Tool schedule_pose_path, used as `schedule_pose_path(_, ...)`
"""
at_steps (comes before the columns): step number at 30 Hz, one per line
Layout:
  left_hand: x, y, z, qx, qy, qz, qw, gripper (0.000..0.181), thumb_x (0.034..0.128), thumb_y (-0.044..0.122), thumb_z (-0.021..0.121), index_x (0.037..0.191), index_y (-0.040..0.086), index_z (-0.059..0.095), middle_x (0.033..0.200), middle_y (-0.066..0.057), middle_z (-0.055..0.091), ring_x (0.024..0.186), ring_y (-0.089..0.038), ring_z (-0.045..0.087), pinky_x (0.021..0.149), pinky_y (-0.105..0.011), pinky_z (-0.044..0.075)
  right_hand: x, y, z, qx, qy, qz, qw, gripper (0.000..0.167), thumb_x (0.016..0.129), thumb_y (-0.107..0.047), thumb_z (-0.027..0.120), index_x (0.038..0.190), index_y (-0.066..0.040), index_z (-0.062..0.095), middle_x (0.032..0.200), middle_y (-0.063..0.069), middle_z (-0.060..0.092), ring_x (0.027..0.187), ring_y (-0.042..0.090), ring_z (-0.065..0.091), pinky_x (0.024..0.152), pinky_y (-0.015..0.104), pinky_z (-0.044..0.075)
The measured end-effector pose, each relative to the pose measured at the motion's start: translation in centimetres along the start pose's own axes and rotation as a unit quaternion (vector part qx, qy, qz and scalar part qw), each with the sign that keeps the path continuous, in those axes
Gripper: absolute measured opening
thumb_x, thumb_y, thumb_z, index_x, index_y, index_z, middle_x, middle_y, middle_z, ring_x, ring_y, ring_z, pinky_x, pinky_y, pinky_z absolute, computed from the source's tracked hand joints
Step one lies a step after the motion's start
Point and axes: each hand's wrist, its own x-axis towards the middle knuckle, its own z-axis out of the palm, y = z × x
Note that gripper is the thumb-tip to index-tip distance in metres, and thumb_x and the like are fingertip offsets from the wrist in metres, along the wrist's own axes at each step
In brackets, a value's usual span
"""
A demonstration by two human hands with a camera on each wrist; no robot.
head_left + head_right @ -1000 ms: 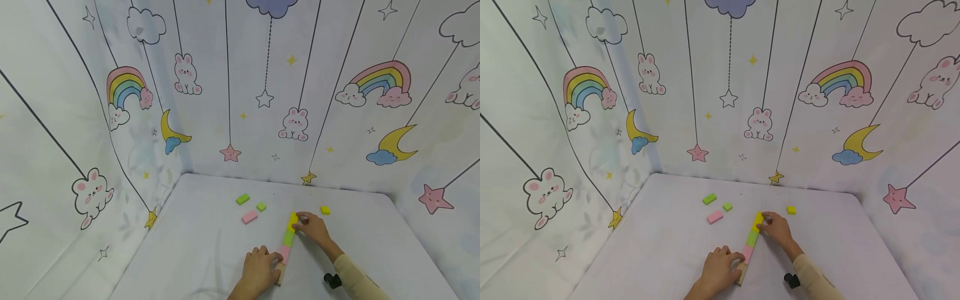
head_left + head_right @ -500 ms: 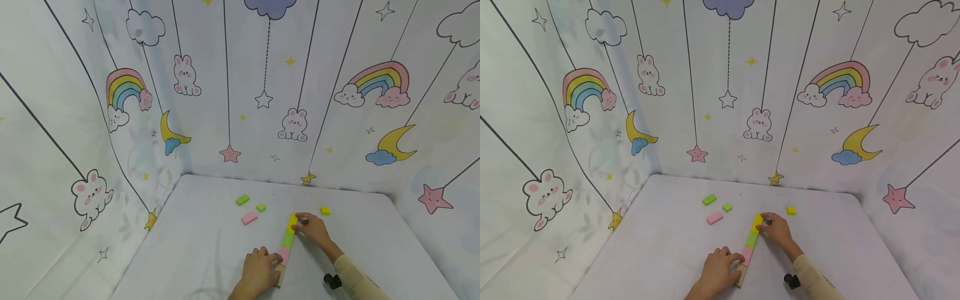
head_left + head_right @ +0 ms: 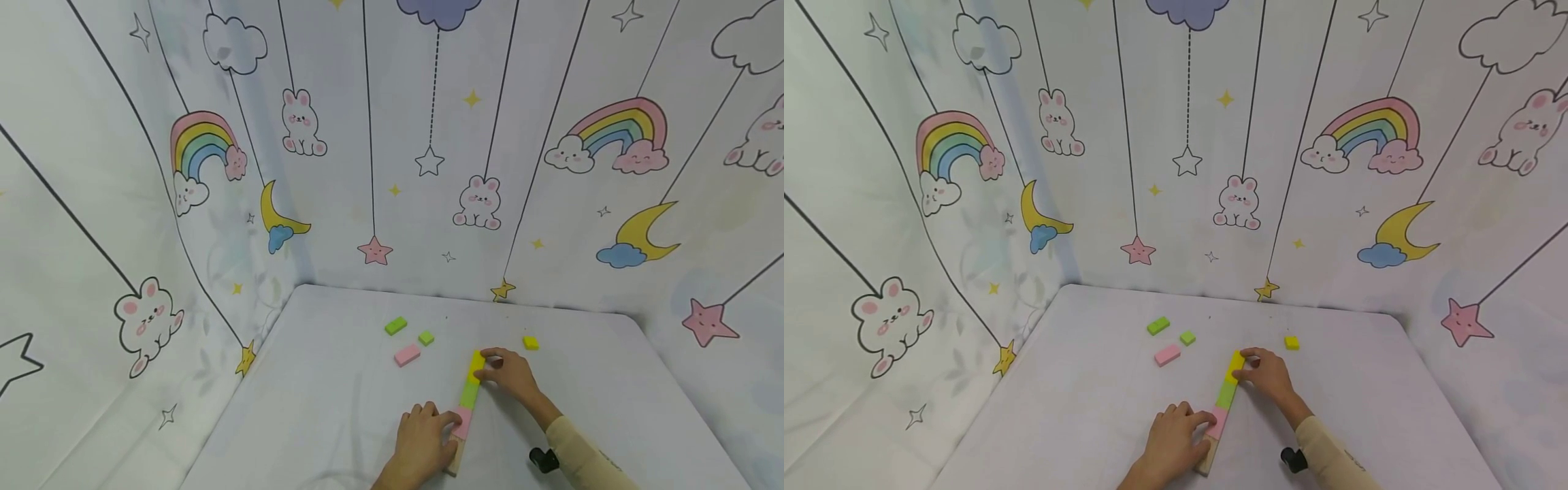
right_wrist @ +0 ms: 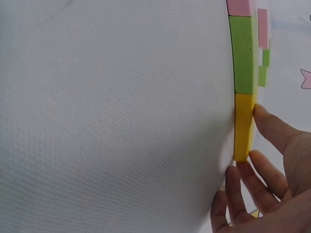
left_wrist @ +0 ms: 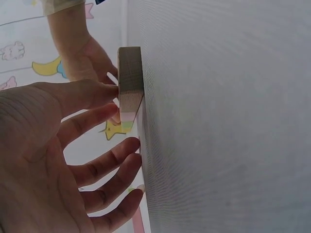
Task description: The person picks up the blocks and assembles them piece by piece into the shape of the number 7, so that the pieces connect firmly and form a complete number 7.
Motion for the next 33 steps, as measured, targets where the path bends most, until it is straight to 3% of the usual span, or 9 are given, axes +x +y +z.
schedule_pose_path(7, 0.08, -0.01, -0.02, 0.006, -0.012, -0.006, 0.9999, 0.033, 0.0831, 0.034, 0.080, 0.115, 0.040, 0.075, 0.089, 0.007, 0.056, 0.078, -0.011, 0.048, 0.066, -0.030, 0.038, -0.05, -0.01, 0.08, 0.000, 0.001, 0.002, 1.0000, 0.053, 0.076, -0.033, 0.093, 0.121, -0.011, 0.076, 0.121, 0.016, 0.074, 0.106, 0.033, 0.070, 0.084, 0.050, 0.057)
schedule_pose_path(24, 0.04, -0.10, 0.08, 0.009, -0.003, -0.002, 1.0000, 0.032, 0.0823, 0.035, 0.081, 0.114, 0.040, 0.076, 0.090, 0.008, 0.056, 0.079, -0.011, 0.048, 0.066, -0.029, 0.037, -0.03, -0.17, -0.09, 0.006, -0.004, 0.000, 1.0000, 0.053, 0.075, -0.033, 0.095, 0.120, -0.011, 0.077, 0.118, 0.014, 0.075, 0.106, 0.033, 0.071, 0.082, 0.048, 0.058)
schedule_pose_path(33, 0.07, -0.08, -0.07, 0.001, -0.017, -0.010, 0.9998, 0.032, 0.0834, 0.035, 0.080, 0.114, 0.040, 0.075, 0.090, 0.007, 0.055, 0.079, -0.012, 0.048, 0.066, -0.030, 0.037, 0.09, 0.08, -0.30, 0.010, -0.014, -0.005, 0.9998, 0.053, 0.075, -0.035, 0.094, 0.120, -0.013, 0.076, 0.120, 0.012, 0.074, 0.106, 0.031, 0.070, 0.084, 0.048, 0.058)
